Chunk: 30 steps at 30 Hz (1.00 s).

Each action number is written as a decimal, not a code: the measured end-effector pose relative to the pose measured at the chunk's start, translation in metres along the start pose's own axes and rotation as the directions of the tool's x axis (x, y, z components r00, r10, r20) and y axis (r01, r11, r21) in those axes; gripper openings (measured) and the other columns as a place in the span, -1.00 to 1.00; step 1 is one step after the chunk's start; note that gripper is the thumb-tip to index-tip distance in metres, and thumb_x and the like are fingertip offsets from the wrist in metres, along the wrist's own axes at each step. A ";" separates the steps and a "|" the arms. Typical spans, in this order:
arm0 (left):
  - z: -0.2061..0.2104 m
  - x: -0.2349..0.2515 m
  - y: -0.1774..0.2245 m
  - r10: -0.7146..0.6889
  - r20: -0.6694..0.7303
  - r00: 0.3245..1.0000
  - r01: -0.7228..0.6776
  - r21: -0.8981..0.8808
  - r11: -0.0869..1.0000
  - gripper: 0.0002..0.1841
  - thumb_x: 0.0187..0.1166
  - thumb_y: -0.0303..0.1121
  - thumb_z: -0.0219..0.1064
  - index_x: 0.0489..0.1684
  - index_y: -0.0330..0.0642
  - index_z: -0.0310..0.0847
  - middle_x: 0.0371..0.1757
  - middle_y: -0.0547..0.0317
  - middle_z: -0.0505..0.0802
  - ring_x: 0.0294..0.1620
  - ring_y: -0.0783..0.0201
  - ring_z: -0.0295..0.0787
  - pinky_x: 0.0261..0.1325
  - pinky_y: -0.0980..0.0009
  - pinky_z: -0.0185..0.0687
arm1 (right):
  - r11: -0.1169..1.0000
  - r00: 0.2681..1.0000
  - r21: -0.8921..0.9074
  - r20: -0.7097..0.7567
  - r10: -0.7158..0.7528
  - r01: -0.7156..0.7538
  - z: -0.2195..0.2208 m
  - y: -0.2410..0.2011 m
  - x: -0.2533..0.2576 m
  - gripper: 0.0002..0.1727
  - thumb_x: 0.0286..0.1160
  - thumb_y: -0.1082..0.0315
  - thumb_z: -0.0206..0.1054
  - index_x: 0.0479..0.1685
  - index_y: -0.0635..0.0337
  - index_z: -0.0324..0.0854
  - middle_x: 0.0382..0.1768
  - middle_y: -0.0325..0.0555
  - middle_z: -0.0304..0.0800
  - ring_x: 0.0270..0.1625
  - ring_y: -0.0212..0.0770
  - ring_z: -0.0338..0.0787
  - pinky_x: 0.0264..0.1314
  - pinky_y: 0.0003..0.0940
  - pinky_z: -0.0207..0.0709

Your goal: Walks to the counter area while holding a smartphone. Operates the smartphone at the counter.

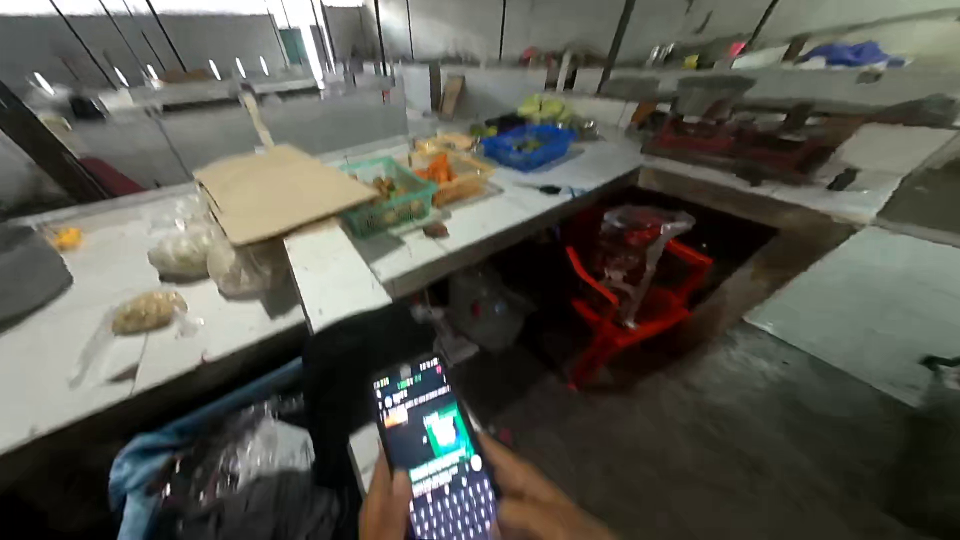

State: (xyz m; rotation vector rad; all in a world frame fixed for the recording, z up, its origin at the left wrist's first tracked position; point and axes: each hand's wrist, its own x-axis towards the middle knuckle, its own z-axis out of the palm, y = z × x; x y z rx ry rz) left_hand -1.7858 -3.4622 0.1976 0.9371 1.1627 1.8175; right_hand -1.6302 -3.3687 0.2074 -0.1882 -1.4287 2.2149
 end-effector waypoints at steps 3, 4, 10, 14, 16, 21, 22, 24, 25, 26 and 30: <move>0.003 -0.006 0.002 -0.069 -0.001 0.998 0.069 -0.064 0.996 -0.30 0.82 0.03 0.01 0.65 -0.45 0.08 0.29 0.24 0.79 0.25 0.42 0.78 0.36 0.33 0.75 | 0.998 0.998 0.039 0.052 0.045 -0.047 -0.002 0.001 -0.005 -0.32 0.47 0.60 -0.03 0.66 0.06 0.05 0.34 -0.21 0.70 0.30 -0.19 0.81 0.06 -0.07 0.85; 0.004 -0.009 0.001 -0.085 -0.004 0.996 0.084 -0.086 0.993 -0.30 0.81 0.06 0.02 0.63 -0.43 0.12 0.27 0.21 0.81 0.23 0.37 0.80 0.32 0.30 0.78 | 0.996 0.997 0.063 0.060 0.057 -0.061 -0.001 0.002 -0.007 -0.33 0.48 0.60 -0.04 0.67 0.05 0.04 0.35 -0.19 0.69 0.31 -0.15 0.81 0.06 -0.04 0.87; 0.006 -0.013 -0.001 -0.125 -0.023 0.992 0.119 -0.185 0.975 -0.32 0.75 0.13 0.09 0.59 -0.30 0.26 0.20 0.14 0.84 0.16 0.29 0.85 0.24 0.26 0.82 | 0.989 0.993 0.111 0.081 0.091 -0.100 -0.002 0.004 -0.009 -0.33 0.50 0.62 -0.05 0.67 0.01 0.11 0.37 -0.11 0.68 0.35 -0.09 0.79 0.09 0.02 0.86; 0.003 -0.014 -0.003 -0.112 -0.036 0.993 0.105 -0.151 0.983 -0.33 0.79 0.11 0.01 0.65 -0.27 0.23 0.23 0.13 0.83 0.20 0.29 0.83 0.29 0.27 0.79 | 0.984 0.988 0.113 0.077 0.131 -0.139 -0.002 0.002 -0.006 -0.31 0.46 0.63 -0.05 0.66 -0.01 0.12 0.38 -0.11 0.67 0.36 -0.09 0.79 0.08 0.03 0.86; 0.003 -0.014 -0.004 -0.113 -0.047 0.993 0.105 -0.143 0.984 -0.35 0.80 0.11 0.00 0.65 -0.21 0.27 0.21 0.13 0.84 0.17 0.29 0.84 0.26 0.27 0.81 | 0.980 0.987 0.128 0.070 0.141 -0.150 -0.002 0.002 -0.006 -0.32 0.47 0.63 -0.05 0.65 -0.02 0.15 0.37 -0.11 0.69 0.36 -0.09 0.79 0.09 0.04 0.86; 0.003 -0.016 -0.005 -0.136 -0.072 0.988 0.125 -0.134 0.983 -0.35 0.79 0.15 -0.02 0.66 -0.15 0.31 0.21 0.13 0.85 0.18 0.28 0.84 0.25 0.26 0.81 | 0.978 0.986 0.133 0.050 0.157 -0.163 0.000 0.002 -0.006 -0.34 0.45 0.63 -0.04 0.62 -0.02 0.19 0.34 -0.10 0.72 0.31 -0.10 0.82 0.06 0.03 0.87; 0.002 -0.016 -0.005 -0.136 -0.073 0.988 0.125 -0.141 0.982 -0.34 0.78 0.17 -0.01 0.65 -0.13 0.33 0.21 0.12 0.85 0.17 0.27 0.85 0.24 0.25 0.81 | 0.977 0.985 0.134 0.051 0.163 -0.168 0.000 0.001 -0.005 -0.34 0.45 0.63 -0.05 0.61 -0.01 0.19 0.33 -0.09 0.72 0.30 -0.09 0.82 0.07 0.03 0.86; 0.002 -0.016 -0.006 -0.135 -0.075 0.988 0.123 -0.142 0.982 -0.34 0.77 0.19 -0.01 0.65 -0.11 0.35 0.20 0.10 0.86 0.16 0.25 0.85 0.23 0.25 0.82 | 0.975 0.985 0.139 0.047 0.169 -0.174 0.001 0.001 -0.005 -0.35 0.44 0.63 -0.05 0.59 0.00 0.20 0.31 -0.09 0.72 0.29 -0.09 0.83 0.05 0.04 0.87; 0.002 -0.016 -0.006 -0.134 -0.077 0.988 0.122 -0.138 0.983 -0.33 0.76 0.19 -0.01 0.64 -0.11 0.35 0.20 0.10 0.86 0.16 0.25 0.85 0.22 0.25 0.82 | 0.975 0.984 0.139 0.047 0.170 -0.175 0.000 0.001 -0.004 -0.34 0.42 0.63 -0.05 0.60 0.01 0.19 0.32 -0.09 0.71 0.29 -0.09 0.83 0.04 0.04 0.87; 0.003 -0.016 -0.006 -0.132 -0.080 0.988 0.121 -0.132 0.984 -0.33 0.76 0.20 -0.01 0.64 -0.10 0.35 0.19 0.11 0.86 0.16 0.25 0.85 0.23 0.25 0.81 | 0.975 0.984 0.138 0.051 0.169 -0.174 0.000 0.000 -0.004 -0.33 0.41 0.63 -0.06 0.60 0.02 0.18 0.32 -0.10 0.71 0.30 -0.09 0.82 0.04 0.04 0.87; 0.003 -0.017 -0.007 -0.124 -0.095 0.988 0.113 -0.113 0.987 -0.33 0.75 0.22 0.00 0.64 -0.08 0.38 0.19 0.11 0.86 0.16 0.25 0.85 0.22 0.25 0.81 | 0.977 0.985 0.131 0.059 0.164 -0.171 -0.002 0.001 -0.004 -0.33 0.40 0.62 -0.06 0.61 0.01 0.18 0.32 -0.09 0.71 0.31 -0.10 0.82 0.04 0.03 0.87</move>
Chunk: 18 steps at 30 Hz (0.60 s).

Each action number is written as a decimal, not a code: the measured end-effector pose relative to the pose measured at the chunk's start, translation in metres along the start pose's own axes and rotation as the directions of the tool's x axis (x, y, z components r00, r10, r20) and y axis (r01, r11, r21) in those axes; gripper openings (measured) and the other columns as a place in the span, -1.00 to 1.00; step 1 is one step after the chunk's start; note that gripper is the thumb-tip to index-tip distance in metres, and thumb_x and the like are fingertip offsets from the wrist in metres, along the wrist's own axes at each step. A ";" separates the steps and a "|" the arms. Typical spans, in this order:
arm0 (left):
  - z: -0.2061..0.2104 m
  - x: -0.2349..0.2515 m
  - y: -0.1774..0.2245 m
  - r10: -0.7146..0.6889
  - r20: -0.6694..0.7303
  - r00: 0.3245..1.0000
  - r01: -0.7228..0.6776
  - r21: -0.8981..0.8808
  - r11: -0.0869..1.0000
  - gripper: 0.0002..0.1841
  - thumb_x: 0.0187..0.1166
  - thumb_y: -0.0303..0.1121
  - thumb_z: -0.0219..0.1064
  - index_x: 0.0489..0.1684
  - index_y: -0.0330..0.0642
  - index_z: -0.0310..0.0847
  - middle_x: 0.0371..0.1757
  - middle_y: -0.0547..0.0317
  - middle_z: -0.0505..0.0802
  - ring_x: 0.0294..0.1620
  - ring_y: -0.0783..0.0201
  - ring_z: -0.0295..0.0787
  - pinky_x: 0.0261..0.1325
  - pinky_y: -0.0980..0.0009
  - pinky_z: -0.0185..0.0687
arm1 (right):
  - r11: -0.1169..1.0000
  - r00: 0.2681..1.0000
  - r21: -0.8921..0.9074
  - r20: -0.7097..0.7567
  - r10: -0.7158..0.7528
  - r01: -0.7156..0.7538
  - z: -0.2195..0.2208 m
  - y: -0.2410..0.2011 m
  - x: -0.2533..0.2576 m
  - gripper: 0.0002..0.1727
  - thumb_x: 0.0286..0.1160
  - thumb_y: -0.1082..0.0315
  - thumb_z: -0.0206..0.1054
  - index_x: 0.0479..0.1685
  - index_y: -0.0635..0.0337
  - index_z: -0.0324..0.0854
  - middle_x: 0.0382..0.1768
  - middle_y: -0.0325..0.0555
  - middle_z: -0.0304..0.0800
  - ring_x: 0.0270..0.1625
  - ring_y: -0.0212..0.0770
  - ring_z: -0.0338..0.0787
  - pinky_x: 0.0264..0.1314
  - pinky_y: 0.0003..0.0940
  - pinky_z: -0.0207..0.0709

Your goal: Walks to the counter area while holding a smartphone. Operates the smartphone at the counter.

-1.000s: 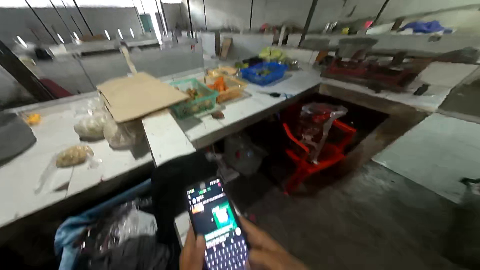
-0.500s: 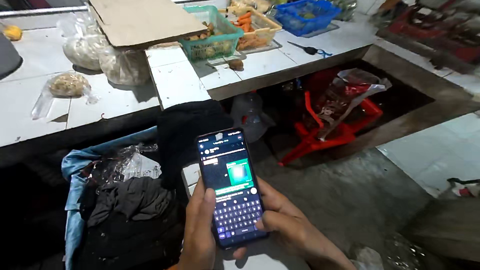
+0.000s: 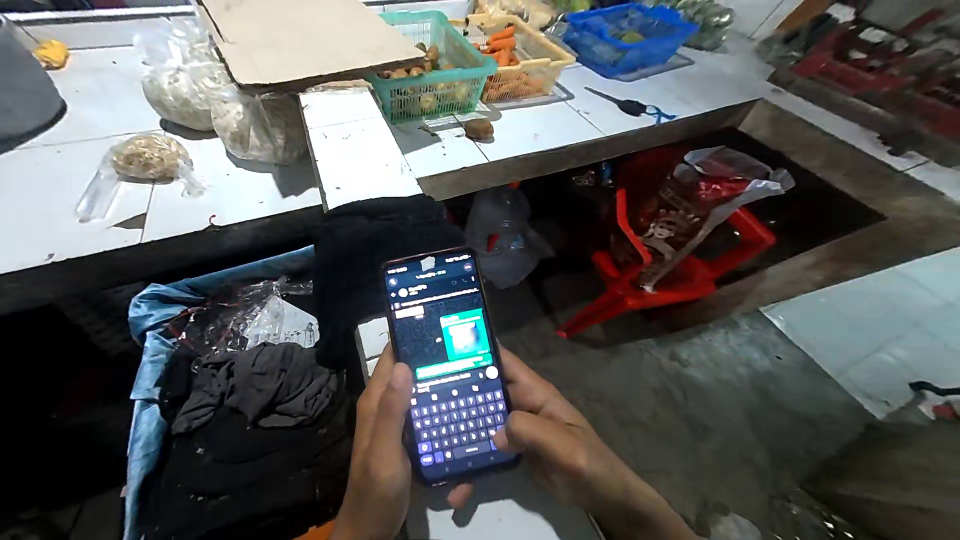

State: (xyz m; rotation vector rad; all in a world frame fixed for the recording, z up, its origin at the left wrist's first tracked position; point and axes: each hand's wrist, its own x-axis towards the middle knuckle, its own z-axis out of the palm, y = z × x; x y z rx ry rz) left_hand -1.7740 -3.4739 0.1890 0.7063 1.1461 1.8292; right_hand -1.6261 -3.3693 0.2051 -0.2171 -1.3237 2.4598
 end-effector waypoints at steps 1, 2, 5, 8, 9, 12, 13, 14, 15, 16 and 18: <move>0.000 0.000 0.000 0.002 0.000 1.000 -0.002 -0.003 1.000 -0.34 0.75 0.21 0.00 0.62 -0.08 0.39 0.18 0.11 0.86 0.15 0.25 0.86 0.21 0.25 0.82 | 1.000 1.000 0.001 -0.002 -0.003 0.003 0.000 0.000 0.000 -0.34 0.40 0.63 -0.06 0.59 0.02 0.20 0.30 -0.07 0.71 0.30 -0.09 0.82 0.03 0.04 0.87; 0.001 0.000 -0.001 0.006 0.005 1.000 -0.006 -0.007 1.000 -0.34 0.75 0.21 0.00 0.61 -0.08 0.39 0.18 0.12 0.86 0.14 0.26 0.86 0.21 0.25 0.82 | 1.000 1.000 0.003 0.003 -0.007 0.007 -0.001 0.001 0.000 -0.34 0.40 0.63 -0.06 0.59 0.03 0.20 0.31 -0.07 0.71 0.30 -0.08 0.82 0.03 0.04 0.87; 0.002 -0.001 -0.001 0.017 0.004 1.000 -0.017 -0.006 1.000 -0.35 0.76 0.21 -0.01 0.60 -0.09 0.40 0.17 0.11 0.86 0.14 0.26 0.86 0.21 0.26 0.82 | 1.000 1.000 0.003 0.025 -0.018 0.018 -0.003 0.001 0.000 -0.32 0.41 0.64 -0.07 0.62 0.04 0.18 0.33 -0.08 0.71 0.32 -0.09 0.82 0.04 0.03 0.87; 0.002 -0.001 0.000 0.037 -0.006 0.999 -0.037 0.019 0.999 -0.36 0.77 0.20 -0.03 0.57 -0.10 0.42 0.15 0.13 0.87 0.12 0.29 0.87 0.20 0.28 0.83 | 1.000 1.000 0.014 0.026 -0.017 0.017 -0.002 0.000 0.001 -0.32 0.41 0.64 -0.05 0.62 0.03 0.19 0.32 -0.08 0.72 0.31 -0.08 0.82 0.04 0.04 0.87; 0.001 -0.001 0.000 0.042 -0.004 0.999 -0.042 0.019 0.999 -0.36 0.78 0.19 -0.04 0.58 -0.10 0.42 0.16 0.13 0.87 0.13 0.28 0.86 0.20 0.28 0.83 | 1.000 0.999 0.014 0.027 -0.017 0.017 -0.002 0.001 0.002 -0.32 0.41 0.63 -0.05 0.62 0.02 0.19 0.33 -0.08 0.72 0.31 -0.08 0.82 0.03 0.05 0.87; 0.002 -0.001 0.000 0.047 0.002 0.999 -0.047 0.019 0.999 -0.36 0.79 0.18 -0.06 0.60 -0.11 0.40 0.18 0.10 0.86 0.15 0.27 0.86 0.21 0.27 0.82 | 1.000 0.999 0.002 0.028 -0.020 0.020 -0.003 0.001 0.001 -0.31 0.41 0.63 -0.05 0.63 0.02 0.19 0.33 -0.08 0.71 0.31 -0.09 0.82 0.04 0.03 0.87; 0.002 -0.001 0.000 0.044 0.003 0.999 -0.044 0.022 0.999 -0.38 0.80 0.16 -0.06 0.61 -0.11 0.39 0.18 0.11 0.86 0.15 0.27 0.86 0.22 0.28 0.82 | 1.000 0.999 0.007 0.030 -0.021 0.021 -0.003 0.001 0.001 -0.32 0.42 0.63 -0.04 0.63 0.02 0.20 0.33 -0.07 0.72 0.31 -0.08 0.82 0.04 0.03 0.87; 0.002 -0.001 0.000 0.040 0.006 0.999 -0.040 0.023 0.999 -0.38 0.81 0.14 -0.08 0.62 -0.11 0.37 0.19 0.11 0.85 0.15 0.27 0.86 0.22 0.27 0.82 | 1.000 0.999 0.015 0.037 -0.023 0.023 -0.004 0.002 0.001 -0.33 0.43 0.63 -0.04 0.62 0.02 0.21 0.33 -0.05 0.72 0.31 -0.06 0.82 0.04 0.04 0.87; 0.002 -0.001 0.001 0.037 0.007 0.999 -0.037 0.021 0.999 -0.39 0.81 0.13 -0.08 0.63 -0.10 0.37 0.20 0.11 0.85 0.16 0.27 0.85 0.23 0.27 0.82 | 1.000 0.999 0.014 0.039 -0.025 0.025 -0.005 0.002 0.001 -0.34 0.44 0.63 -0.04 0.62 0.02 0.22 0.33 -0.04 0.72 0.31 -0.06 0.83 0.03 0.04 0.87; 0.002 -0.001 0.001 0.036 0.005 0.999 -0.036 0.017 0.999 -0.40 0.82 0.13 -0.08 0.63 -0.08 0.37 0.19 0.11 0.86 0.16 0.27 0.85 0.23 0.27 0.82 | 1.000 0.999 0.011 0.039 -0.029 0.028 -0.005 0.002 0.001 -0.33 0.44 0.63 -0.05 0.63 0.03 0.21 0.33 -0.04 0.72 0.31 -0.06 0.82 0.03 0.04 0.87; 0.001 -0.001 0.000 0.037 0.008 0.999 -0.037 0.014 0.999 -0.39 0.82 0.13 -0.08 0.64 -0.08 0.36 0.19 0.10 0.86 0.16 0.26 0.86 0.23 0.26 0.82 | 0.999 0.999 0.006 0.035 -0.032 0.032 -0.004 0.002 0.001 -0.33 0.42 0.63 -0.04 0.62 0.04 0.22 0.33 -0.04 0.71 0.31 -0.06 0.82 0.03 0.02 0.87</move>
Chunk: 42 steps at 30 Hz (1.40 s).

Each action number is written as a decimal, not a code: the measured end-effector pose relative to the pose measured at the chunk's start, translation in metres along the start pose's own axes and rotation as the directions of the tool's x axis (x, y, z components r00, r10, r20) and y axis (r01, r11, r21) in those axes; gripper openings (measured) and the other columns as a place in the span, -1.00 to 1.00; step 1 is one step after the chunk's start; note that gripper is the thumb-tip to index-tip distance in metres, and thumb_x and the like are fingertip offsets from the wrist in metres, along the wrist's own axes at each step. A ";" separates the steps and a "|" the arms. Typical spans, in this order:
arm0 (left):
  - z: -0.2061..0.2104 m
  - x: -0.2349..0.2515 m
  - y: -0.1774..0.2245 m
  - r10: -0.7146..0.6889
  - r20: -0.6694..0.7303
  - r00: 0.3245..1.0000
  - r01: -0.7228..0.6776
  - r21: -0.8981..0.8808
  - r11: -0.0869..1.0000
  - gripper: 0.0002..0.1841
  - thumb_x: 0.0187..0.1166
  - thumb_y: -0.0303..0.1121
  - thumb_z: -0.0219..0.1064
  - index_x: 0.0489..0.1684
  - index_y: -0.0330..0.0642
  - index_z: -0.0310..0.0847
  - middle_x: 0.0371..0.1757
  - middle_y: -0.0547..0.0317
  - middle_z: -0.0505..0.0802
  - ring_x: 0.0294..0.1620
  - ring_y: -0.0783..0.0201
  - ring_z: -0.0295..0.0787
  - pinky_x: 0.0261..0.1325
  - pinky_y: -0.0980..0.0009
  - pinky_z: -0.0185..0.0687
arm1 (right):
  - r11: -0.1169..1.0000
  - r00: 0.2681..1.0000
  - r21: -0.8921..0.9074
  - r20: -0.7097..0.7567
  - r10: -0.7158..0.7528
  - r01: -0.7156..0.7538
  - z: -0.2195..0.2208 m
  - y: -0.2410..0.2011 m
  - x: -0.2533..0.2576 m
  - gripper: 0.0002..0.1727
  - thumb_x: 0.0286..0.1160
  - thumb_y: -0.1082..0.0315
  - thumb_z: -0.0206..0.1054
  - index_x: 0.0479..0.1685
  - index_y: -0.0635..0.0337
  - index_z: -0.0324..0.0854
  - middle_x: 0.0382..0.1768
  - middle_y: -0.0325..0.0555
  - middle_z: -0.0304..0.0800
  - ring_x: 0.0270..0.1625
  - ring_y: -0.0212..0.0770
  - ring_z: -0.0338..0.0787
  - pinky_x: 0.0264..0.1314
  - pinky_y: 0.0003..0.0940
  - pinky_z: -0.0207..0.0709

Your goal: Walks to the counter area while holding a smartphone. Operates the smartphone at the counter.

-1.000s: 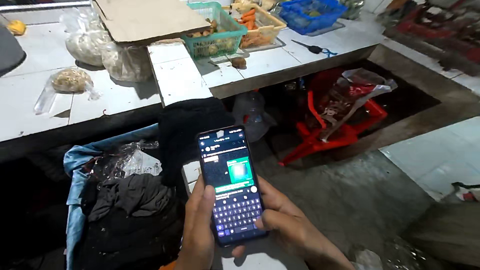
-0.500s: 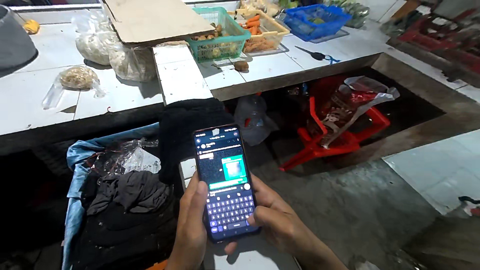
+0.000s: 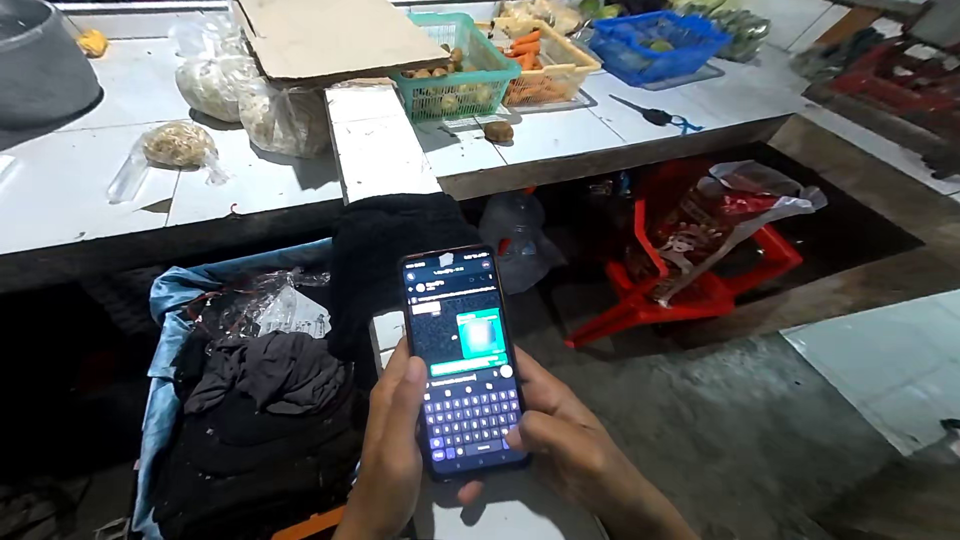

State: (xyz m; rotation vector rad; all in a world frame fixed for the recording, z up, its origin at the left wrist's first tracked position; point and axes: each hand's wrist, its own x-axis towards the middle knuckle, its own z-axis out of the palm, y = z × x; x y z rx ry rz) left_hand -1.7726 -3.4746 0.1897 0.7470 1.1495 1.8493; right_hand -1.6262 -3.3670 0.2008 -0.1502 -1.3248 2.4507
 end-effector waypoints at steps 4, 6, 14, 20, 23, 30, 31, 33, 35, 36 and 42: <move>-0.001 0.000 0.000 -0.009 -0.006 1.000 0.009 -0.004 1.000 -0.38 0.81 0.15 -0.08 0.64 -0.08 0.36 0.18 0.12 0.86 0.16 0.27 0.85 0.23 0.26 0.81 | 1.000 1.000 -0.024 -0.003 -0.004 0.004 0.001 -0.001 0.000 -0.34 0.44 0.61 -0.03 0.62 0.02 0.24 0.33 -0.07 0.72 0.30 -0.10 0.83 0.04 0.01 0.87; -0.001 0.000 -0.001 -0.018 0.002 1.000 0.018 -0.014 1.000 -0.37 0.81 0.15 -0.08 0.66 -0.08 0.33 0.20 0.09 0.85 0.18 0.26 0.85 0.24 0.24 0.81 | 1.000 1.000 -0.018 -0.002 -0.003 0.003 0.001 -0.001 0.000 -0.33 0.44 0.62 -0.04 0.63 0.02 0.22 0.33 -0.05 0.72 0.31 -0.09 0.82 0.04 0.03 0.87; -0.002 0.000 -0.001 -0.002 0.023 1.000 0.003 -0.052 0.999 -0.37 0.79 0.13 -0.02 0.62 -0.16 0.40 0.19 0.05 0.86 0.18 0.24 0.85 0.26 0.25 0.79 | 1.000 1.000 0.019 0.004 -0.004 0.004 -0.001 0.000 -0.002 -0.34 0.45 0.63 -0.03 0.61 0.01 0.23 0.33 -0.05 0.72 0.31 -0.06 0.82 0.04 0.05 0.86; -0.003 0.001 0.000 0.013 0.015 1.000 -0.012 -0.053 0.999 -0.46 0.77 0.00 0.02 0.54 -0.18 0.46 0.15 0.10 0.87 0.13 0.31 0.85 0.22 0.31 0.80 | 0.999 1.000 0.037 0.011 -0.026 0.025 -0.001 0.001 0.000 -0.33 0.46 0.62 -0.02 0.64 0.02 0.22 0.36 -0.04 0.71 0.32 -0.05 0.81 0.04 0.04 0.87; -0.004 0.002 0.000 0.010 0.026 1.000 -0.008 -0.055 0.998 -0.48 0.78 -0.02 0.01 0.54 -0.17 0.47 0.15 0.10 0.87 0.13 0.31 0.85 0.22 0.31 0.80 | 0.999 1.000 0.046 -0.002 -0.004 0.004 0.001 0.000 0.000 -0.34 0.44 0.63 -0.03 0.62 0.00 0.23 0.34 -0.05 0.72 0.31 -0.05 0.82 0.03 0.05 0.86; -0.003 0.003 -0.001 0.006 0.033 0.999 -0.002 -0.107 0.994 -0.49 0.79 -0.02 0.02 0.54 -0.12 0.49 0.17 0.08 0.87 0.16 0.28 0.86 0.25 0.27 0.80 | 0.999 1.000 0.042 -0.003 0.010 -0.010 0.001 -0.001 0.000 -0.34 0.45 0.63 -0.05 0.62 0.02 0.21 0.33 -0.06 0.71 0.32 -0.07 0.81 0.04 0.02 0.87; -0.003 0.003 0.000 0.005 0.034 0.999 -0.002 -0.106 0.994 -0.49 0.80 -0.01 0.02 0.54 -0.11 0.49 0.17 0.09 0.87 0.16 0.28 0.86 0.25 0.27 0.80 | 0.999 1.000 0.034 -0.008 0.012 -0.012 0.002 -0.002 0.000 -0.34 0.44 0.63 -0.05 0.61 0.01 0.21 0.33 -0.07 0.71 0.31 -0.08 0.82 0.03 0.02 0.87; -0.003 0.003 0.000 0.005 0.033 0.999 -0.002 -0.092 0.996 -0.49 0.80 0.00 0.00 0.54 -0.10 0.49 0.16 0.09 0.88 0.15 0.27 0.86 0.24 0.26 0.81 | 1.000 1.000 0.023 -0.011 0.016 -0.015 0.002 -0.002 0.000 -0.35 0.44 0.62 -0.05 0.60 0.01 0.21 0.32 -0.08 0.72 0.30 -0.09 0.83 0.03 0.01 0.87; -0.004 0.003 0.000 0.004 0.032 0.999 -0.001 -0.082 0.997 -0.49 0.80 0.00 0.00 0.54 -0.09 0.48 0.17 0.10 0.87 0.16 0.28 0.86 0.24 0.27 0.81 | 1.000 1.000 0.020 -0.009 0.019 -0.019 0.002 -0.002 0.000 -0.35 0.44 0.63 -0.05 0.60 0.02 0.21 0.32 -0.08 0.72 0.30 -0.09 0.82 0.04 0.02 0.87; -0.004 0.003 0.000 0.002 0.036 0.999 0.001 -0.086 0.996 -0.49 0.80 0.00 0.00 0.55 -0.10 0.48 0.18 0.10 0.87 0.16 0.27 0.86 0.24 0.28 0.80 | 1.000 1.000 0.019 -0.011 0.019 -0.019 0.002 -0.002 0.000 -0.35 0.44 0.63 -0.06 0.59 0.02 0.21 0.32 -0.08 0.72 0.30 -0.09 0.83 0.04 0.02 0.87; -0.002 0.002 0.000 0.003 0.034 0.999 0.000 -0.109 0.994 -0.48 0.80 0.00 0.02 0.56 -0.10 0.47 0.19 0.09 0.87 0.17 0.27 0.85 0.26 0.27 0.79 | 1.000 1.000 0.011 -0.014 0.018 -0.018 0.002 -0.002 -0.002 -0.33 0.42 0.64 -0.05 0.61 0.02 0.20 0.33 -0.08 0.72 0.31 -0.08 0.82 0.05 0.03 0.86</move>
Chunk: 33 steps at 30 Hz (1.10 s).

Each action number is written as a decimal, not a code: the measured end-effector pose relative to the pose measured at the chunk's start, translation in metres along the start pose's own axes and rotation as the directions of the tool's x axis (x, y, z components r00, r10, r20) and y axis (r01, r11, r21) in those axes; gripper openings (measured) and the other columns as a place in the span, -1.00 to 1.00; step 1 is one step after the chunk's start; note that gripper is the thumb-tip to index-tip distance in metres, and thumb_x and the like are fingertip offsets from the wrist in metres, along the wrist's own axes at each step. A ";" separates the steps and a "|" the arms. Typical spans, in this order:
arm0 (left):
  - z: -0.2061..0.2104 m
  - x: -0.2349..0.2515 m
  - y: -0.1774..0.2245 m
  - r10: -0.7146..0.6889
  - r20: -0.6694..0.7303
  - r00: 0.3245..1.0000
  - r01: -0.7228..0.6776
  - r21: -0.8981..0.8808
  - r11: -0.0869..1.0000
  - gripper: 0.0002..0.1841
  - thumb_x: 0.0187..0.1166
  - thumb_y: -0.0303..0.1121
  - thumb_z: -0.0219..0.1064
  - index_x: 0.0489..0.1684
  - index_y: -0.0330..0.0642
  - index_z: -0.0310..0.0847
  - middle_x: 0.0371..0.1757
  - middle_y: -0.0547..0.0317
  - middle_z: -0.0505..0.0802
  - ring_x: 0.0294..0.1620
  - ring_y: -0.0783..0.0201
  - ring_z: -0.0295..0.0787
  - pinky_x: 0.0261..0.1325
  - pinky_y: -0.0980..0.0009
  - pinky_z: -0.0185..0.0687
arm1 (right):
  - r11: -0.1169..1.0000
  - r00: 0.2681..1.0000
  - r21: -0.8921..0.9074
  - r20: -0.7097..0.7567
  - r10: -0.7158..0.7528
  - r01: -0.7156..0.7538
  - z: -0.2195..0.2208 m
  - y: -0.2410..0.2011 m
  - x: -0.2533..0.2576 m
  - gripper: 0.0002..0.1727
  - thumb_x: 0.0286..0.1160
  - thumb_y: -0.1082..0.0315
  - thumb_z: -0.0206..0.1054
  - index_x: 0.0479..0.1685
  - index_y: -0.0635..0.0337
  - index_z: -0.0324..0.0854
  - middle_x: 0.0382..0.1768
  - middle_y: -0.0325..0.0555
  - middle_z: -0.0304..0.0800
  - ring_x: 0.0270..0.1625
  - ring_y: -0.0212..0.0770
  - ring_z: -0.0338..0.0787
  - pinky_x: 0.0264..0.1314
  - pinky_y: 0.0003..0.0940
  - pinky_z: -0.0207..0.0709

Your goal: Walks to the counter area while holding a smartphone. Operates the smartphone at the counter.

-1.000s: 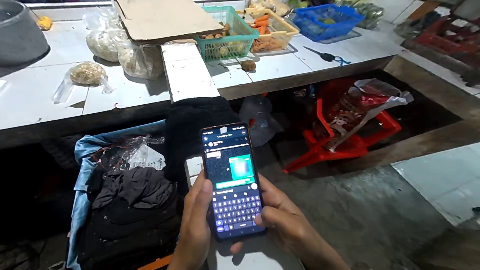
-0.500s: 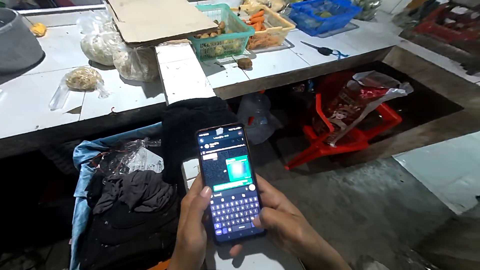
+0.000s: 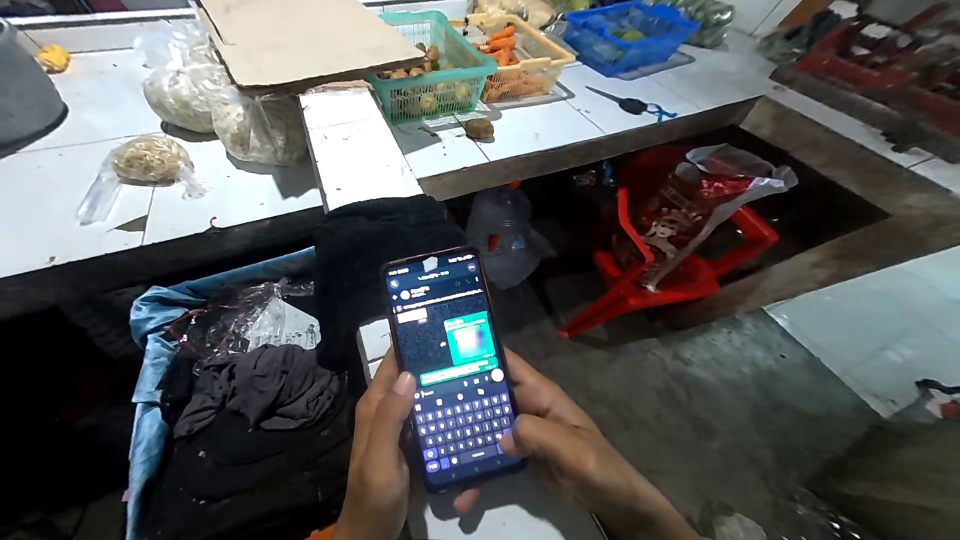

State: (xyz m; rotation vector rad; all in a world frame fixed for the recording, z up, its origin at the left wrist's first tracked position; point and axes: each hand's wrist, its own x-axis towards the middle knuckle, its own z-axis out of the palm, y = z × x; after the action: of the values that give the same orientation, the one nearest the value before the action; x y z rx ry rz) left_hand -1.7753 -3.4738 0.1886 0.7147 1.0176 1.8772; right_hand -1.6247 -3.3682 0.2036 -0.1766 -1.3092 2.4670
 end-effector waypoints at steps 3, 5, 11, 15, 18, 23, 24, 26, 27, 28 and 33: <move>-0.001 0.002 0.000 0.005 0.009 1.000 -0.005 -0.013 1.000 -0.47 0.78 0.04 0.05 0.55 -0.09 0.49 0.17 0.08 0.87 0.16 0.27 0.86 0.24 0.28 0.80 | 1.000 1.000 -0.002 0.004 -0.017 0.017 0.000 -0.001 0.002 -0.37 0.50 0.58 0.01 0.63 0.00 0.23 0.33 -0.07 0.72 0.30 -0.08 0.83 0.04 0.01 0.87; -0.002 0.003 0.001 0.006 0.022 1.000 -0.007 0.026 1.000 -0.45 0.78 0.09 0.04 0.57 -0.05 0.47 0.18 0.10 0.86 0.15 0.30 0.85 0.22 0.31 0.80 | 1.000 1.000 0.003 -0.017 -0.011 0.011 -0.001 -0.002 0.004 -0.46 0.62 0.46 0.10 0.60 -0.06 0.31 0.29 -0.06 0.76 0.24 -0.09 0.86 -0.01 -0.03 0.89; -0.002 0.000 0.000 0.034 0.070 0.997 -0.039 0.068 0.997 -0.40 0.74 0.17 0.07 0.58 -0.02 0.46 0.20 0.17 0.85 0.14 0.35 0.84 0.15 0.40 0.80 | 0.997 0.997 0.071 -0.072 -0.002 0.007 0.001 0.000 0.003 -0.57 0.78 0.14 0.14 0.55 -0.07 0.37 0.23 0.00 0.80 0.18 -0.05 0.90 -0.11 -0.06 0.90; -0.001 0.001 0.000 0.051 0.112 0.992 -0.055 0.033 0.998 -0.42 0.74 0.14 0.09 0.59 -0.02 0.42 0.23 0.19 0.84 0.20 0.35 0.82 0.25 0.36 0.78 | 0.998 0.990 0.062 -0.138 0.009 0.000 0.005 0.000 0.003 -0.57 0.80 0.07 0.12 0.54 -0.07 0.38 0.19 0.01 0.81 0.14 -0.06 0.91 -0.19 -0.10 0.91; 0.000 0.000 0.001 0.059 0.125 0.990 -0.065 0.042 0.997 -0.42 0.73 0.13 0.10 0.60 0.00 0.42 0.25 0.23 0.84 0.23 0.36 0.81 0.29 0.36 0.76 | 1.000 0.985 0.021 -0.170 -0.014 0.018 0.008 0.000 0.003 -0.60 0.83 0.12 0.08 0.53 -0.04 0.37 0.16 -0.01 0.83 0.09 -0.08 0.93 -0.25 -0.14 0.91; -0.001 0.000 -0.001 0.065 0.150 0.987 -0.068 0.016 0.998 -0.42 0.74 0.13 0.10 0.62 0.04 0.40 0.27 0.24 0.83 0.24 0.36 0.80 0.30 0.35 0.76 | 1.000 0.977 -0.021 -0.211 -0.021 0.017 0.011 0.001 0.002 -0.64 0.84 0.15 0.03 0.49 -0.04 0.40 0.11 -0.03 0.84 0.05 -0.11 0.94 -0.30 -0.16 0.90; -0.002 0.000 -0.001 0.062 0.153 0.986 -0.066 0.018 0.998 -0.42 0.74 0.15 0.09 0.61 0.03 0.41 0.26 0.24 0.83 0.24 0.36 0.80 0.29 0.35 0.76 | 1.000 0.976 -0.022 -0.218 -0.017 0.013 0.011 0.000 0.002 -0.64 0.84 0.15 0.03 0.49 -0.04 0.40 0.11 -0.02 0.84 0.04 -0.10 0.94 -0.31 -0.15 0.90; -0.003 0.000 -0.001 0.061 0.159 0.985 -0.066 0.028 0.997 -0.41 0.75 0.17 0.05 0.61 0.04 0.42 0.28 0.26 0.83 0.24 0.37 0.80 0.30 0.35 0.76 | 1.000 0.973 -0.015 -0.230 -0.007 0.004 0.012 0.000 0.002 -0.63 0.83 0.11 0.06 0.49 -0.07 0.41 0.11 -0.03 0.84 0.04 -0.10 0.94 -0.31 -0.15 0.90; -0.004 0.000 -0.001 0.061 0.158 0.986 -0.067 0.033 0.997 -0.40 0.75 0.18 0.02 0.61 0.03 0.42 0.27 0.26 0.83 0.24 0.38 0.80 0.30 0.35 0.76 | 1.000 0.974 -0.007 -0.229 -0.003 0.001 0.012 -0.001 0.002 -0.62 0.83 0.07 0.08 0.48 -0.08 0.42 0.11 -0.03 0.84 0.04 -0.11 0.94 -0.31 -0.15 0.90; -0.004 0.000 -0.001 0.060 0.154 0.986 -0.067 0.037 0.997 -0.40 0.76 0.19 0.00 0.61 0.02 0.42 0.26 0.25 0.84 0.24 0.38 0.80 0.29 0.36 0.76 | 1.000 0.975 0.000 -0.224 -0.002 0.002 0.013 -0.001 0.001 -0.60 0.82 0.02 0.10 0.49 -0.10 0.42 0.12 -0.02 0.84 0.05 -0.11 0.94 -0.29 -0.16 0.90; -0.004 -0.001 -0.001 0.034 0.145 0.989 -0.035 0.009 0.999 -0.40 0.74 0.22 -0.01 0.56 0.06 0.47 0.22 0.24 0.86 0.20 0.38 0.82 0.23 0.40 0.77 | 1.000 0.975 -0.023 -0.220 -0.008 0.003 0.012 -0.001 -0.001 -0.52 0.77 -0.12 0.13 0.50 -0.13 0.45 0.14 -0.06 0.85 0.06 -0.13 0.94 -0.27 -0.17 0.91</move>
State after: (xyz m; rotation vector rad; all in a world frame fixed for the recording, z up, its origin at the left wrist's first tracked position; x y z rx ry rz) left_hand -1.7776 -3.4762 0.1859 0.8677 0.9291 1.8211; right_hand -1.6268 -3.3777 0.2113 -0.4377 -1.2403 2.3495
